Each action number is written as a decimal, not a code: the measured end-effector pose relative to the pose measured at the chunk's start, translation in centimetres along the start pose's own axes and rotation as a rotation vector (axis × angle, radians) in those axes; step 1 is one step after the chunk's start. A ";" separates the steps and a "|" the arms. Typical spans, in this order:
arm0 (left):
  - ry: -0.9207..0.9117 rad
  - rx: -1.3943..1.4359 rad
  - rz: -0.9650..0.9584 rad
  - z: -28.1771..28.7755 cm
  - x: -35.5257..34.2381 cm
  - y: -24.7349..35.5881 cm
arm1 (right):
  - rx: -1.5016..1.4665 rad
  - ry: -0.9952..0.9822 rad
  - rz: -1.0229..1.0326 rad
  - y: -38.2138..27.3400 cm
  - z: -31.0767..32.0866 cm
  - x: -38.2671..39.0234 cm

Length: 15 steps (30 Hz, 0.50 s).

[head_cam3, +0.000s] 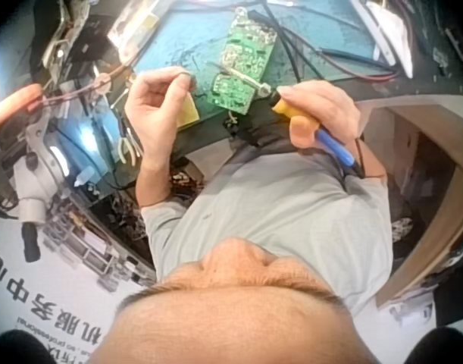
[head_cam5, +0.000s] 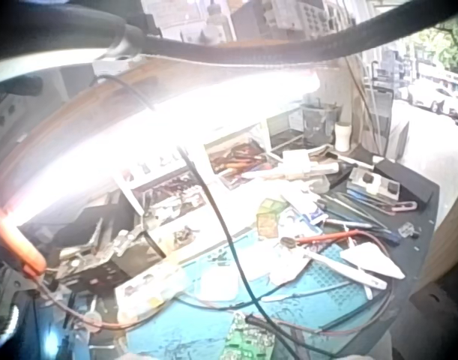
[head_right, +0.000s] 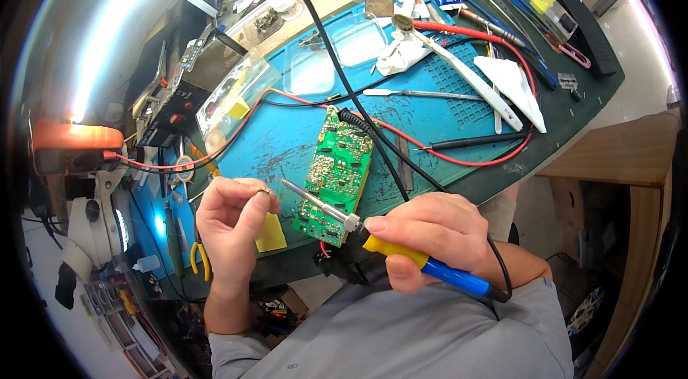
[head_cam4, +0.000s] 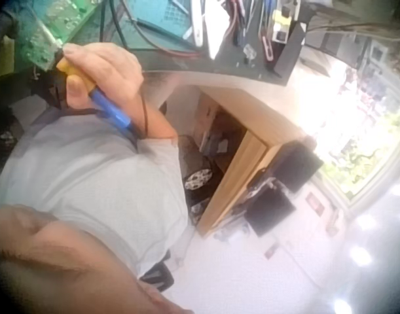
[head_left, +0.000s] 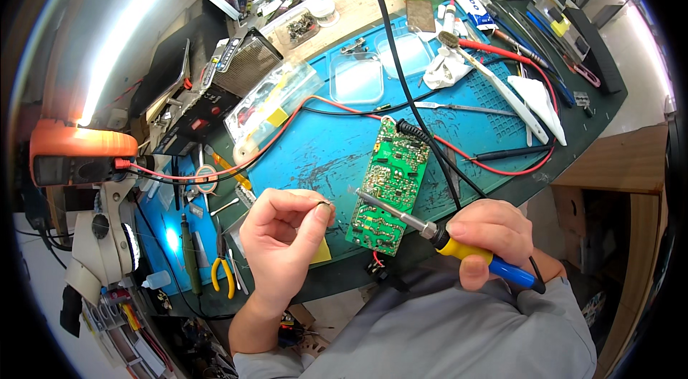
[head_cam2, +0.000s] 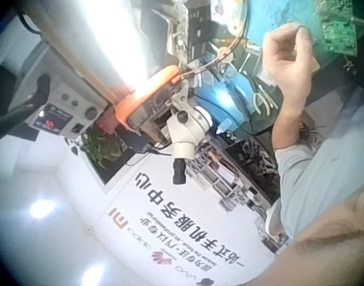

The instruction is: The person cleans a green circuit board with a cotton swab and liquid, then uses a soldering iron to attach wires to the board. They also handle a yellow power supply unit, inspecting its internal components and connecting wires to it.

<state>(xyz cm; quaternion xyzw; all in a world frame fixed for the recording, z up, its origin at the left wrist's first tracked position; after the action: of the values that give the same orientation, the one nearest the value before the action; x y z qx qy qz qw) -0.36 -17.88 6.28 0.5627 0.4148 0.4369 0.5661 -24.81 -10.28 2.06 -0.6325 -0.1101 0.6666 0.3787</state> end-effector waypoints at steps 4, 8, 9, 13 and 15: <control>-0.008 0.114 0.060 0.4 -0.2 0.3 | 0.004 -0.045 -0.038 -0.3 0.5 -0.1; -0.032 0.254 0.101 1.0 -0.3 0.4 | -0.273 0.084 -0.294 -1.1 1.5 -0.2; -0.048 0.300 0.110 1.1 -0.3 0.4 | -0.287 0.125 -0.355 -1.6 2.3 -0.8; -0.025 0.268 0.101 1.0 -0.1 0.9 | -0.340 0.306 -0.277 -2.5 5.6 -8.1; -0.007 0.225 0.048 0.7 -0.1 1.1 | -0.280 0.341 -0.153 -2.6 7.4 -12.5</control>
<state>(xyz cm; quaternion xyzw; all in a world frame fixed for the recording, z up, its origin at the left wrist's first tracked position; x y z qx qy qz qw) 0.21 -18.18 7.41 0.6342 0.4456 0.3990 0.4900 -31.79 -14.09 14.53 -0.7722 -0.1835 0.4977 0.3497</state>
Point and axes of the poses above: each hand's wrist, its own x-axis away from the middle knuckle, its own z-axis out of the back of the hand, y = z × x, the point moved 1 cm from there along -x, towards the middle knuckle, and after that the axes turned 2 degrees about x, right-handed, at the moved point
